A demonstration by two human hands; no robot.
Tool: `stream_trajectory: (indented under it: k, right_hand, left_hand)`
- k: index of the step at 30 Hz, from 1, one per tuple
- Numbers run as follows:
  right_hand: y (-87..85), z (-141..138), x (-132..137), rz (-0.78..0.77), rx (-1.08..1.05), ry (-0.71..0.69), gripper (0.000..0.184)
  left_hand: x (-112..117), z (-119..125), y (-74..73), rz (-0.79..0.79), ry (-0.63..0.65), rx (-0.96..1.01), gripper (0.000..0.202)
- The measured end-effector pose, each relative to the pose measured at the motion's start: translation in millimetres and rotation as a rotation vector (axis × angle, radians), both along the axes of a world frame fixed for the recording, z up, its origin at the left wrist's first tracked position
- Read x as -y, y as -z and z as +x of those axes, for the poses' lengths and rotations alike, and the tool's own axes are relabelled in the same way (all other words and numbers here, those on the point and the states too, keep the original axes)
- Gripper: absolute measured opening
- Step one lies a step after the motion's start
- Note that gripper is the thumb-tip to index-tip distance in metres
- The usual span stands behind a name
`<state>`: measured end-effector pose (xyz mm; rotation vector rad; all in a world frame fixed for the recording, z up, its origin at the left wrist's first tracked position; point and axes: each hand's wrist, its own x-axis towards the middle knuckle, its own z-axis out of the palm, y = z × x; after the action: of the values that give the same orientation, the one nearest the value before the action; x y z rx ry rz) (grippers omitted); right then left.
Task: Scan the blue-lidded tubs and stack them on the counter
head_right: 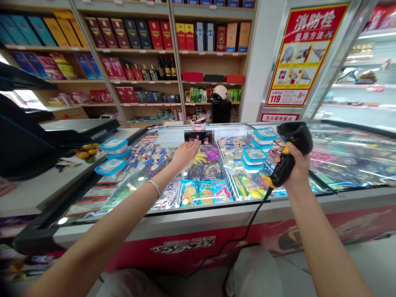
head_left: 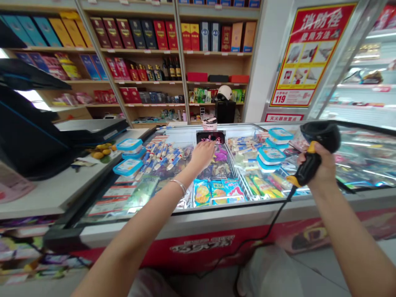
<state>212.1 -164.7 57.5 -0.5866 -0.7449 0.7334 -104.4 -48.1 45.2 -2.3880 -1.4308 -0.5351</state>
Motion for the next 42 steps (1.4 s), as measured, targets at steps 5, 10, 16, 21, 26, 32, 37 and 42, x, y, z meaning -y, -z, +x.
stream_trajectory:
  k: [5, 10, 16, 21, 26, 32, 37, 42]
  right_hand:
    - [37.4, 43.1, -13.3, -0.197, -0.227, 0.060, 0.006]
    - [57.2, 61.1, -26.3, -0.349, -0.367, 0.098, 0.007]
    - [58.8, 58.2, -31.1, -0.424, -0.280, 0.140, 0.013]
    - [53.6, 55.2, -27.2, -0.481, -0.307, 0.118, 0.011]
    - [21.1, 55.6, -12.4, -0.351, -0.396, 0.111, 0.013]
    - [-36.4, 1.5, -5.4, -0.119, -0.205, -0.008, 0.011]
    - [-35.7, -102.0, -41.8, -0.117, 0.059, -0.149, 0.025]
    - [-9.0, -180.7, -88.2, -0.277, 0.240, -0.372, 0.032]
  left_hand:
    - [-7.1, 88.7, 15.8, -0.167, 0.152, 0.021, 0.044]
    - [-17.6, 119.3, 33.9, -0.178, 0.299, 0.018, 0.034]
    - [-20.7, 130.1, 41.1, -0.133, 0.345, -0.054, 0.025]
    - [-22.0, 133.1, 39.2, -0.156, 0.247, -0.043, 0.022]
    - [-21.3, 79.0, 0.2, -0.163, 0.129, 0.072, 0.026]
    - [-7.8, -35.5, -22.7, -0.031, 0.083, 0.281, 0.026]
    - [-7.6, -80.8, 2.4, 0.056, 0.034, 0.432, 0.025]
    - [-8.8, -94.9, 9.6, 0.211, -0.040, 0.504, 0.025]
